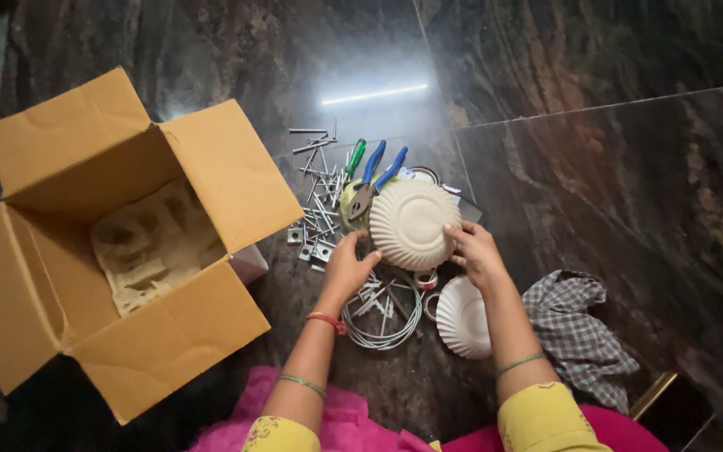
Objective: The person sits on the floor and opens a cardboard box. They remove a plastic bag, a coiled wire, a remote control, and several small metal hardware items, placing them on the floor. The person then removes a paper plate and a small tin from the pile.
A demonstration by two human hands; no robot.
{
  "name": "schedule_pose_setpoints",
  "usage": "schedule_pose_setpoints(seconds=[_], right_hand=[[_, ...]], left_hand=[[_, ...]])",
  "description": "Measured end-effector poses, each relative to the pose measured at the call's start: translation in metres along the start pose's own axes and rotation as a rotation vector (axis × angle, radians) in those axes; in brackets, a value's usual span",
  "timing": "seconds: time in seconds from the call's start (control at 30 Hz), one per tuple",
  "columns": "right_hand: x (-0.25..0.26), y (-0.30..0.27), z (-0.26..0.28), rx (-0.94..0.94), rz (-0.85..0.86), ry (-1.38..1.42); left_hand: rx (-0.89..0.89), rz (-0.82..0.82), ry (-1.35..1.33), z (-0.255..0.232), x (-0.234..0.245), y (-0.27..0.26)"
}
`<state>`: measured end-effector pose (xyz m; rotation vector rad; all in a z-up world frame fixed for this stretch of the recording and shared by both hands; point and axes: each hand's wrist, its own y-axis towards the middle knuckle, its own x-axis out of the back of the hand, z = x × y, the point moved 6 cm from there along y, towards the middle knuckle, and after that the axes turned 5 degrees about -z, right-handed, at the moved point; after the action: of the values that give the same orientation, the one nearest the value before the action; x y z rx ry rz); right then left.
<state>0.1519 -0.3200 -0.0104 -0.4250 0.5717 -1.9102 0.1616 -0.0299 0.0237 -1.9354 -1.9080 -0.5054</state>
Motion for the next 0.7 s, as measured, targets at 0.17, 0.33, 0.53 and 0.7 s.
schedule_pose_setpoints(seconds=[0.17, 0.33, 0.53, 0.7], right_hand=[[0.009, 0.001, 0.02, 0.378, -0.247, -0.401], [0.031, 0.005, 0.029, 0.392, -0.245, -0.732], [0.033, -0.017, 0.008, 0.163, 0.112, -1.313], [0.021, -0.047, 0.01, -0.063, 0.083, -1.466]], left_hand=[[0.004, -0.008, -0.083, 0.002, -0.006, 0.006], [-0.006, -0.051, -0.019, -0.001, -0.012, 0.005], [0.025, -0.056, 0.086, -0.008, -0.021, -0.002], [0.024, -0.045, 0.125, -0.008, -0.016, -0.004]])
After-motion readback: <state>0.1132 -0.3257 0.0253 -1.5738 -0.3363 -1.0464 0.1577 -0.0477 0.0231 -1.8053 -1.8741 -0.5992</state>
